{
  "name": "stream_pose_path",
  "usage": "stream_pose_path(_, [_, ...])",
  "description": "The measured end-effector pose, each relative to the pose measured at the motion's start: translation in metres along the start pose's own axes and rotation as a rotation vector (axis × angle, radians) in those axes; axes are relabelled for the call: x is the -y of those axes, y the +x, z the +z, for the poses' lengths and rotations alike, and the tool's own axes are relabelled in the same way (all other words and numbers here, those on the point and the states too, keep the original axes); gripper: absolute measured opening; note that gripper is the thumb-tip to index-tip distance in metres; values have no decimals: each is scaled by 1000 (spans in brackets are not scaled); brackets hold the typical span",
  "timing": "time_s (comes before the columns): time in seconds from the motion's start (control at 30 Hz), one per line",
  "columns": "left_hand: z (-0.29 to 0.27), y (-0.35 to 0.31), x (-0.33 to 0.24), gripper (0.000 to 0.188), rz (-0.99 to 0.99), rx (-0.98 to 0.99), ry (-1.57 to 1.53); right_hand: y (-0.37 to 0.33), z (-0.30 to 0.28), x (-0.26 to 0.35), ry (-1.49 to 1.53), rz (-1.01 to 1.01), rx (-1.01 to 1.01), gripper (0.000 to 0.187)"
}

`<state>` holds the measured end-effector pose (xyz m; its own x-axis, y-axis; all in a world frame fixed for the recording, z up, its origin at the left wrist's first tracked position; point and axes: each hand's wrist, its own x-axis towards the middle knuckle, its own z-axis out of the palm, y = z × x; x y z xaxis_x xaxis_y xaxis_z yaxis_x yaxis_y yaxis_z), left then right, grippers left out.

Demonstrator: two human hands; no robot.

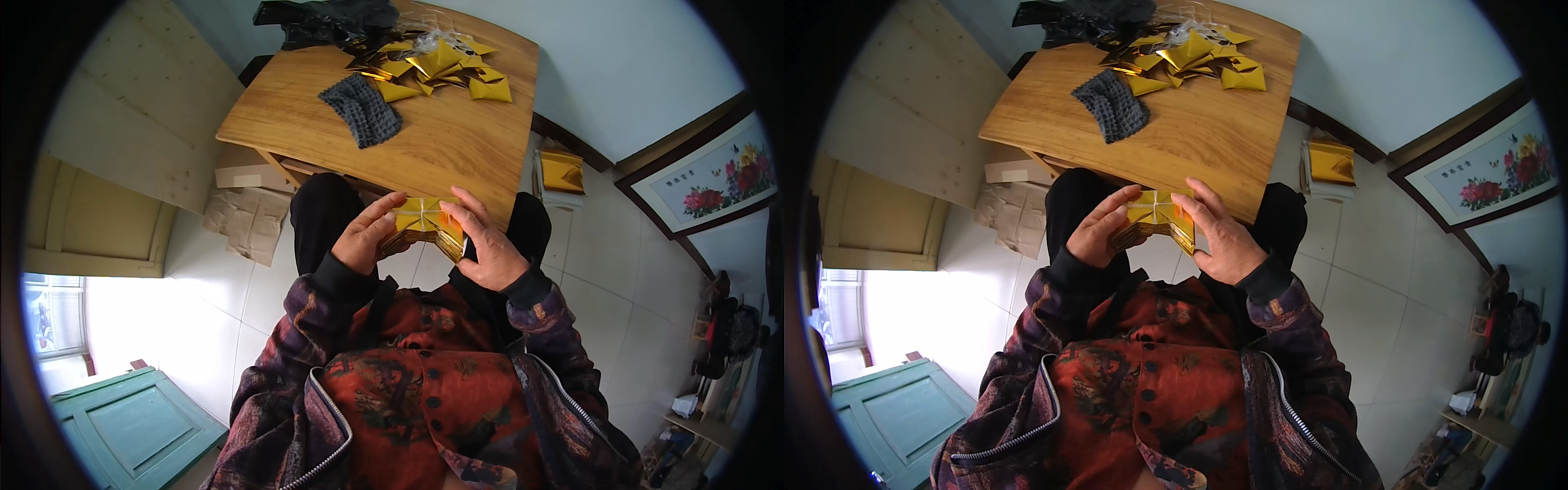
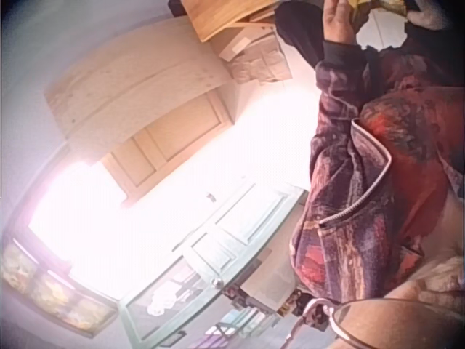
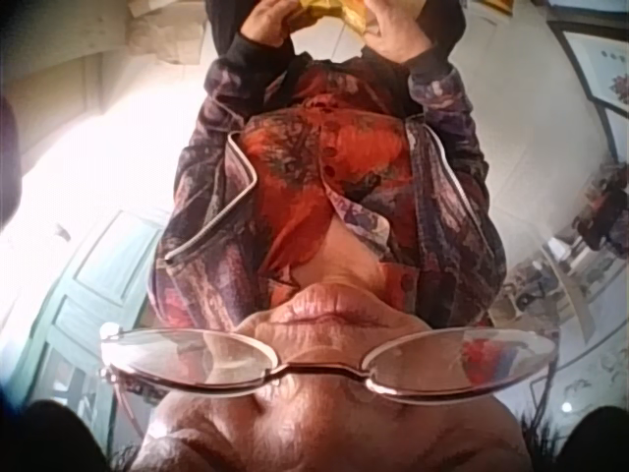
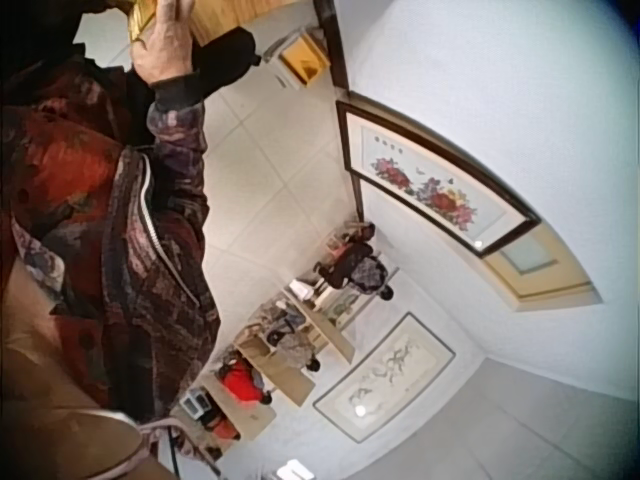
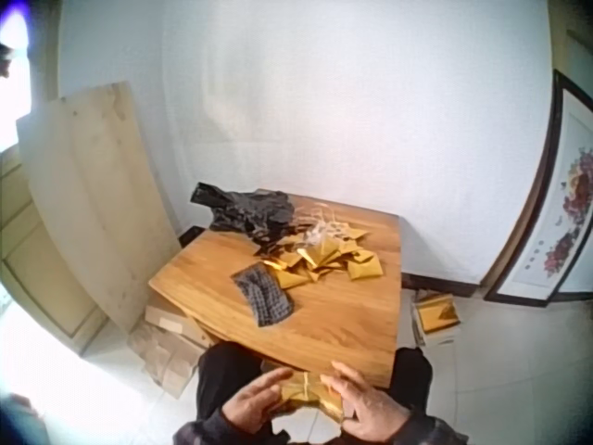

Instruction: The person sits on the floor and repeatedly gathers small yellow paper packets, stacks them, and ties them into bundles using white string. The person then places the finished bundles into a black plastic bag on the table.

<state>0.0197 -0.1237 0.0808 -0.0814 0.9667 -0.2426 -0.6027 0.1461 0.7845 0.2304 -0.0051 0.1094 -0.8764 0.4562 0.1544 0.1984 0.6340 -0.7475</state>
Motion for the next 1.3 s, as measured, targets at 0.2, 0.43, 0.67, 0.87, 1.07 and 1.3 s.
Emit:
stream_pose_path(0.2, [-5,11,3,55,-102,-38,-53,10,17,-19,-55,-3,-184,70])
stream_pose_path(0.43, [-23,51,-25,62,-252,13,98,29,5,-51,294,171,-226,46])
stream_pose_path(0.67, [-29,101,-33,67,-225,29,460,54,1,-89,456,226,-311,40])
stream_pose_path(0.87, [-37,128,-16,78,217,-167,1253,68,-7,-103,270,222,-259,52])
stream_pose_path(1.07, [-35,142,2,88,498,-51,1051,65,2,-108,166,179,-371,77])
stream_pose_path(1.3, [-17,144,5,93,265,72,403,69,36,-96,688,157,-501,88])
